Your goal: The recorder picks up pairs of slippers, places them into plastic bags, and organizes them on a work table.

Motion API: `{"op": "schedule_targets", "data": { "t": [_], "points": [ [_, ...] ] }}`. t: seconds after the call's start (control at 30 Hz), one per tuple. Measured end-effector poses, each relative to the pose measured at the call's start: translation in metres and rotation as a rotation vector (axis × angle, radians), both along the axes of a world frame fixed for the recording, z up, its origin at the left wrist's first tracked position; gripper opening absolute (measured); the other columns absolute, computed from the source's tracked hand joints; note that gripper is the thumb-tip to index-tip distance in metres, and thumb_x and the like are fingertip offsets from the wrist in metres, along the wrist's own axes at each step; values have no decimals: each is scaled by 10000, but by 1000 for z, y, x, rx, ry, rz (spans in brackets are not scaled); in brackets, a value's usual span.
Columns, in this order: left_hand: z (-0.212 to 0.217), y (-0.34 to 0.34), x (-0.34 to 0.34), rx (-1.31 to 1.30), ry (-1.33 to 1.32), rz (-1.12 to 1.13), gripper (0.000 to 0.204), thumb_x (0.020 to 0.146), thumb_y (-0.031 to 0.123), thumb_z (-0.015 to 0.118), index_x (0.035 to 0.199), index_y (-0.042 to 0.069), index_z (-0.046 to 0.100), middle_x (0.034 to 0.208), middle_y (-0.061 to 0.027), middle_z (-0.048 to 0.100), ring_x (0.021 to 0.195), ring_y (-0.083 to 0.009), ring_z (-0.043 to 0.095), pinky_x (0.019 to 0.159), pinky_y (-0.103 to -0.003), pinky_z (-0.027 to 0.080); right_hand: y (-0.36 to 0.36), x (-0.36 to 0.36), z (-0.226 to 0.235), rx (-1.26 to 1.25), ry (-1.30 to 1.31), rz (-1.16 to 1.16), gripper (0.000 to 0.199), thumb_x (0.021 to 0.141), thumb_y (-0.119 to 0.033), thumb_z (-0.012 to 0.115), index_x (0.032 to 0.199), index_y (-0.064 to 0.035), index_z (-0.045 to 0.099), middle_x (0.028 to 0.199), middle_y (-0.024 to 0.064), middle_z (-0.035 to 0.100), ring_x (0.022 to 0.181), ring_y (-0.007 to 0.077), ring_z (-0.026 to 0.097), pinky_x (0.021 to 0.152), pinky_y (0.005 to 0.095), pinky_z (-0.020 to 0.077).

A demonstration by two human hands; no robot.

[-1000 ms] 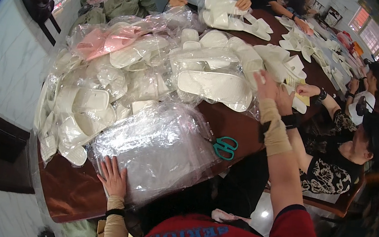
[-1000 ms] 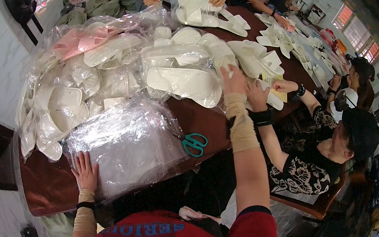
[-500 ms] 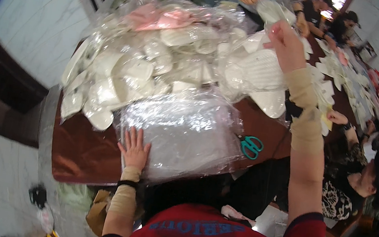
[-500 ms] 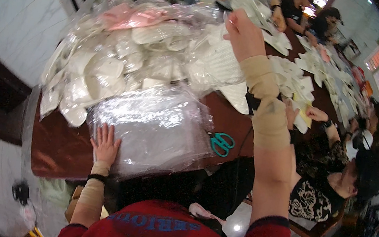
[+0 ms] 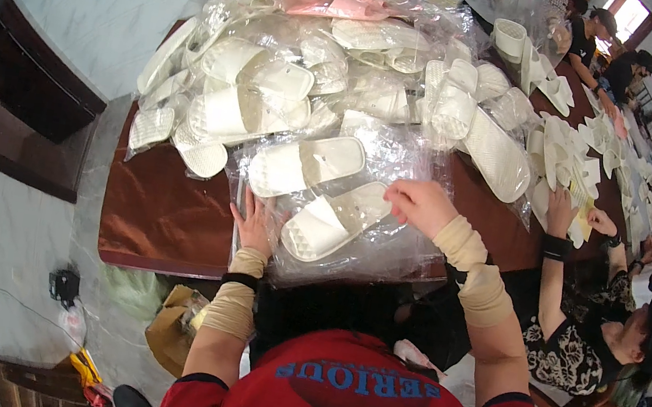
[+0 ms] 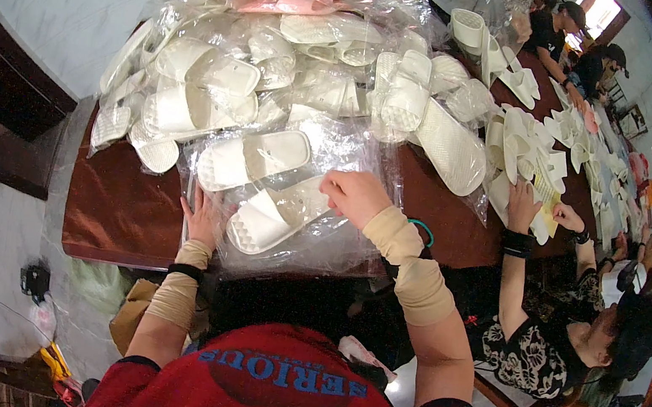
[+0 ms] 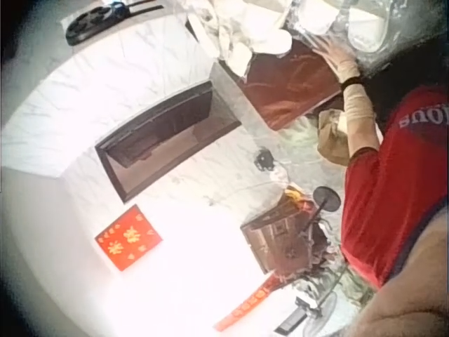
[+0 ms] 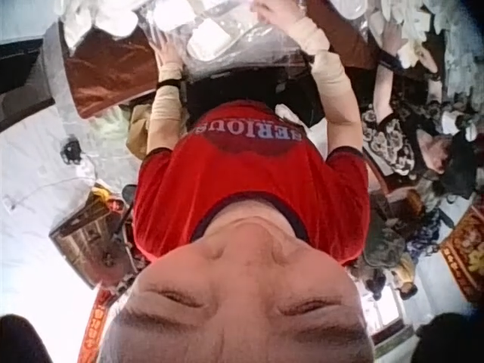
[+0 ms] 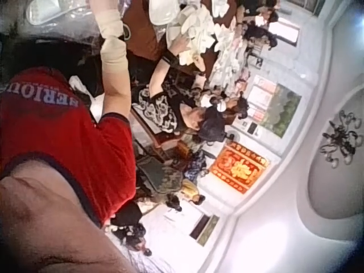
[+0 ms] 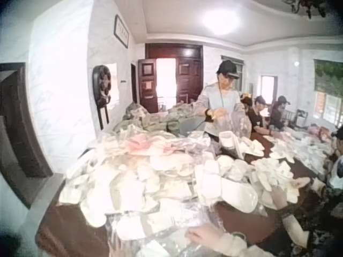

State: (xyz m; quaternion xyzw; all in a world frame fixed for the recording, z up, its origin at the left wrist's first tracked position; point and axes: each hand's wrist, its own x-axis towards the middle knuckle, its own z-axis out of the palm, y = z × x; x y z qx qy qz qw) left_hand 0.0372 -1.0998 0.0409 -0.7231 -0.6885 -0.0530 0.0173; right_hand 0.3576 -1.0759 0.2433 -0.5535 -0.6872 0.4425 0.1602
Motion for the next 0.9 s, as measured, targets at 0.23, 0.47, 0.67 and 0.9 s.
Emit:
{"op": "schedule_targets", "data": {
  "t": [0.23,0.47,0.67,0.9],
  "points": [
    [6,4,6,-35,-23,20,623,910,556,382,1411,185,389,1506,-102,264,1429,-299,84,1056,-666,64,35,28,-118,750,-414,-207,218,845,-177,586,1023,-53,606,829,150,643,797,333,625,731,409,487],
    [3,2,3,-111,65,61,651,921,586,326,1437,189,342,1536,-88,194,1430,-289,85,1074,-633,14,32,28,-72,491,-176,-417,179,843,-164,618,996,-74,589,865,114,621,778,277,604,699,376,505],
    [11,0,6,-24,-12,22,611,911,535,406,1384,148,429,1503,-131,270,1430,-299,81,1064,-653,61,23,32,-24,104,557,-108,145,929,-125,528,1013,-40,612,921,26,632,802,112,586,660,289,539],
    [17,3,11,-32,-46,22,612,909,523,425,1401,159,405,1518,-113,236,1429,-300,84,1064,-655,62,69,50,-127,159,-26,127,370,877,-346,616,1062,-26,638,965,156,656,905,262,621,816,381,497]
  ]
}}
